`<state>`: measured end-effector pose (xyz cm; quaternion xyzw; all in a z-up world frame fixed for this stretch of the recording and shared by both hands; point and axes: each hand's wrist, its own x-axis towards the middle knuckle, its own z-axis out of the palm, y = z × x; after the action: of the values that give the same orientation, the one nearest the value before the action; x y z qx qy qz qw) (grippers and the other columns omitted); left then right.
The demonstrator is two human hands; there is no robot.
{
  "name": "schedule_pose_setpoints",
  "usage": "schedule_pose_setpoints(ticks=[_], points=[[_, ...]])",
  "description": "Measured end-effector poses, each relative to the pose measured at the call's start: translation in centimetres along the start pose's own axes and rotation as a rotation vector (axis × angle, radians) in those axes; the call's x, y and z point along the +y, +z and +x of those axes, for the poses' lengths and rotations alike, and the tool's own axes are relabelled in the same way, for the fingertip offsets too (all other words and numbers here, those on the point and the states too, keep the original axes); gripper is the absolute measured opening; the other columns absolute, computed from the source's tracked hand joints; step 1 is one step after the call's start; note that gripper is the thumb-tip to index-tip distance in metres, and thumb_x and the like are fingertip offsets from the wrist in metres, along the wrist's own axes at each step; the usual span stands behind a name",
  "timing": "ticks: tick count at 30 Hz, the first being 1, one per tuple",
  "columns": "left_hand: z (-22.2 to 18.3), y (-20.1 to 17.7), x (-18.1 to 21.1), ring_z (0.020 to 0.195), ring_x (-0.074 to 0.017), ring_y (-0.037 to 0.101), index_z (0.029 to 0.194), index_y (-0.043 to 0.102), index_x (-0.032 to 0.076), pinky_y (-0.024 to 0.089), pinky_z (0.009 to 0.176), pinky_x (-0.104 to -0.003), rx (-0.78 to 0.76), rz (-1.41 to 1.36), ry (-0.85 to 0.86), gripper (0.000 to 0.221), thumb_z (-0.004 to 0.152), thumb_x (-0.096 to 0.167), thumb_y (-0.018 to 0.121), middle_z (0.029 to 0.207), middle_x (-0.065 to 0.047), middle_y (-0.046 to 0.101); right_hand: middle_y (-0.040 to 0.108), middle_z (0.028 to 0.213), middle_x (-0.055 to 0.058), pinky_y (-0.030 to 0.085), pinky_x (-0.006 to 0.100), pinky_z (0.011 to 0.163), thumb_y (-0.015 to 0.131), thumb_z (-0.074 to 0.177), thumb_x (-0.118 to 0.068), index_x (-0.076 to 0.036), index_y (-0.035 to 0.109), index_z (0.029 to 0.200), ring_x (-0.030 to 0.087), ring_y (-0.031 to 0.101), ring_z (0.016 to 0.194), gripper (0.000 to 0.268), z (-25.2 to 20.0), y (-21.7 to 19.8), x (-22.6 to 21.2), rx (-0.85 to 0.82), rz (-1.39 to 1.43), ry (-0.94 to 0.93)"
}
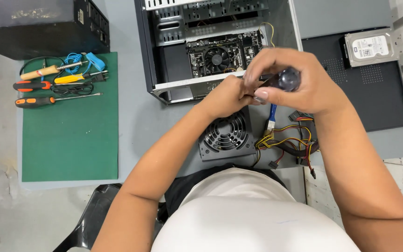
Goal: The person cleans a RAM stick and the interior of a computer case with a brush, then uses a screwdriver to disassemble the fan from a power supply unit.
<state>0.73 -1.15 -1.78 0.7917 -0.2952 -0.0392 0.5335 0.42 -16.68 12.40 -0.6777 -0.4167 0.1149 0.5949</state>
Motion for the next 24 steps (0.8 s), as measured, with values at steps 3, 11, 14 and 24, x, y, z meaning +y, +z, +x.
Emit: schedule_pose_setpoints(ticks=[3,11,14,24], points=[[0.3,0.0,0.7,0.061,-0.012,0.056,0.086,0.062,0.012,0.043,0.06,-0.025,0.063,0.04,0.037,0.019,0.072,0.012,0.075,0.069,0.0,0.065,0.056,0.102,0.013,0.053,0.029,0.09,0.065,0.083,-0.016,-0.001,0.049,0.108,0.021,0.059,0.096,0.032,-0.6,0.3,0.9,0.101,-0.014,-0.013],[0.7,1.0,-0.1,0.071,-0.0228,0.055,0.093,0.054,0.012,0.043,0.063,-0.034,0.244,0.116,0.018,0.046,0.062,0.027,0.084,0.082,-0.005,0.063,0.06,0.086,0.01,0.054,0.025,0.079,0.07,0.085,-0.01,-0.005,0.051,0.104,0.017,0.062,0.082,0.028,-0.8,3.7,1.4,0.425,0.005,-0.047],[0.7,-0.1,0.2,0.061,-0.0176,0.047,0.09,0.054,0.009,0.04,0.057,-0.032,0.108,0.038,-0.015,0.051,0.057,0.025,0.089,0.073,-0.003,0.055,0.058,0.086,0.01,0.049,0.025,0.076,0.065,0.09,-0.007,-0.002,0.054,0.1,0.017,0.057,0.08,0.016,-0.7,3.2,1.4,0.447,-0.058,-0.03],[-0.4,1.1,-1.2,0.061,-0.0171,0.053,0.083,0.059,0.014,0.039,0.056,-0.029,0.151,0.181,-0.02,0.044,0.056,0.031,0.089,0.07,0.0,0.058,0.057,0.07,0.008,0.048,0.024,0.061,0.061,0.09,-0.013,-0.003,0.054,0.084,0.015,0.057,0.06,0.014,-1.1,3.0,1.6,0.46,-0.036,-0.027]])
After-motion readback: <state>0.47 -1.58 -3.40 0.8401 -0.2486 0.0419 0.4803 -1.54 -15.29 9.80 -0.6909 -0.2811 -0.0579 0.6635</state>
